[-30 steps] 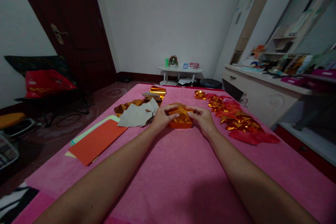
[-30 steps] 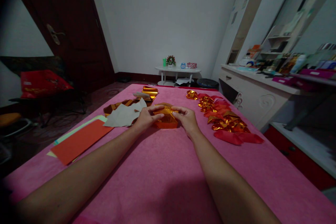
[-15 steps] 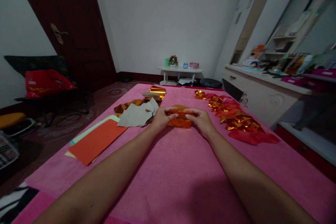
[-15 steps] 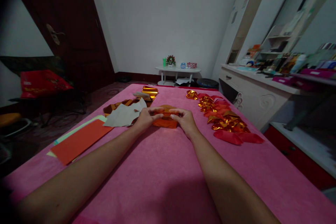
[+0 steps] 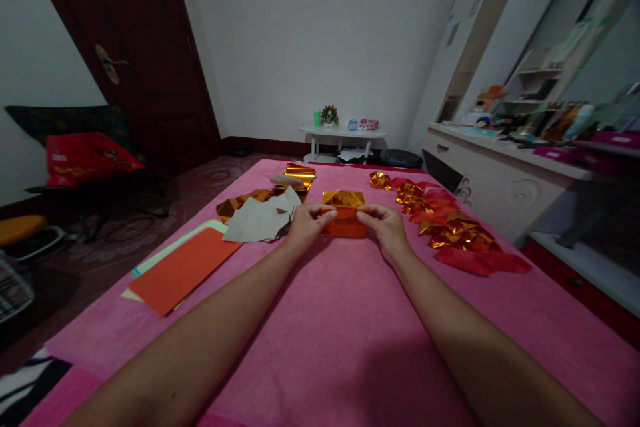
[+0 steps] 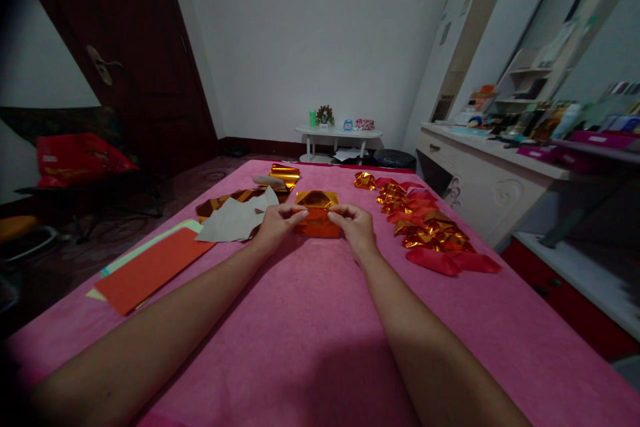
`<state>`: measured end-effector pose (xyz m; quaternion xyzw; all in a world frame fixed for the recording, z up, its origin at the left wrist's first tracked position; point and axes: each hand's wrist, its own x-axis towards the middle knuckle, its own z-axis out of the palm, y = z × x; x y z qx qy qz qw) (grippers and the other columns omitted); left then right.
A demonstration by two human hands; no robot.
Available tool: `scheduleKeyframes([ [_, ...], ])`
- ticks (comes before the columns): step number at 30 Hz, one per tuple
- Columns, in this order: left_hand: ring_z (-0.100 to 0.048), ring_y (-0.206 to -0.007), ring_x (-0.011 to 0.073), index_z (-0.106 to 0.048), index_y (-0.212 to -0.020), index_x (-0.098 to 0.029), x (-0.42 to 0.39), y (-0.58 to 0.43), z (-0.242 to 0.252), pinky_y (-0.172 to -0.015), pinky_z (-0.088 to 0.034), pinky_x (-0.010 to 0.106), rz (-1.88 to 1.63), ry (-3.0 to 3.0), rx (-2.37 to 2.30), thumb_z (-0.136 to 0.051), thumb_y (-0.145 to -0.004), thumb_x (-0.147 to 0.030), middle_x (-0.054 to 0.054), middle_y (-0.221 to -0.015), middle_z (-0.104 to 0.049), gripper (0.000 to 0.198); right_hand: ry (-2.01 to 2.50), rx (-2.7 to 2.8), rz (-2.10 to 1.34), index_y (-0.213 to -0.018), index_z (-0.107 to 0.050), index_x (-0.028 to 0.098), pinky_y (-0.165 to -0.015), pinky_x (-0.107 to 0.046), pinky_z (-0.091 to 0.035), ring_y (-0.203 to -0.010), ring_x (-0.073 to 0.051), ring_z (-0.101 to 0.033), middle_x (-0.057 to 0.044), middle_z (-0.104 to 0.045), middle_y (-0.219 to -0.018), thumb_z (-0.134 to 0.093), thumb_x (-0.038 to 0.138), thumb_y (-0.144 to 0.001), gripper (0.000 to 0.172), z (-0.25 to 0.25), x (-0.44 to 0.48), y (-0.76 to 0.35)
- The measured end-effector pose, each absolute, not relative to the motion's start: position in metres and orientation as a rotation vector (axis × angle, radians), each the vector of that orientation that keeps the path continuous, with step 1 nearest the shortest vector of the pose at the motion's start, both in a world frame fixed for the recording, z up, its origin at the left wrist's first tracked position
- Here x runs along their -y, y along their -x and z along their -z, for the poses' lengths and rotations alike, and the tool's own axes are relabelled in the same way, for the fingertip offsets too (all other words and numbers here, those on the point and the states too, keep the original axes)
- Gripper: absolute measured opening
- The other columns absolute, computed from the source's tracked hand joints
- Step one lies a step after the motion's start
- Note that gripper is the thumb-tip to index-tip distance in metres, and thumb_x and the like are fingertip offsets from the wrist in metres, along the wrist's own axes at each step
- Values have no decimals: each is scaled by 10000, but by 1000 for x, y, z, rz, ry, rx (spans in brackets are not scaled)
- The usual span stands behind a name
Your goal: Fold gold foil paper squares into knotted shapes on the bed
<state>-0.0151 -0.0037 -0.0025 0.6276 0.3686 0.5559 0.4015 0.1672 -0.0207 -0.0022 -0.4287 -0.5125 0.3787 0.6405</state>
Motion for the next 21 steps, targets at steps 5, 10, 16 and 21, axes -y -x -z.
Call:
scheduleKeyframes([
  [5,-637,-746,162,-705,-928,-136,-1,14,7,-700,-504,283,-1471,-1471,-810,-740,-649,-278,76,-881,-705,315,952,1206,-789,-829,-649,181,-683,-314,-508,-685,-159,-611,-12,-662,-756,-773,284,-555,318,-1,23,-164],
  [10,-633,-772,167,-696,-974,-128,-4,15,9,-716,-507,282,-1447,-1471,-831,-763,-608,-227,87,-932,-701,386,968,1275,-765,-921,-673,183,-740,-339,-513,-771,-187,-636,-46,-694,-891,-746,283,-585,359,-3,24,-162],
  [16,-634,-789,177,-707,-955,-138,-8,15,17,-724,-495,285,-1461,-1594,-959,-713,-645,-189,77,-901,-706,314,1028,1331,-656,-855,-711,156,-678,-318,-487,-697,-180,-612,-52,-703,-826,-729,253,-579,293,2,20,-165],
  [21,-600,-702,149,-735,-826,-158,-1,15,9,-676,-461,265,-1472,-1781,-1037,-670,-689,-179,43,-770,-685,153,1038,1424,-471,-742,-720,172,-666,-307,-467,-725,-181,-594,-45,-662,-772,-692,249,-635,134,0,21,-165],
])
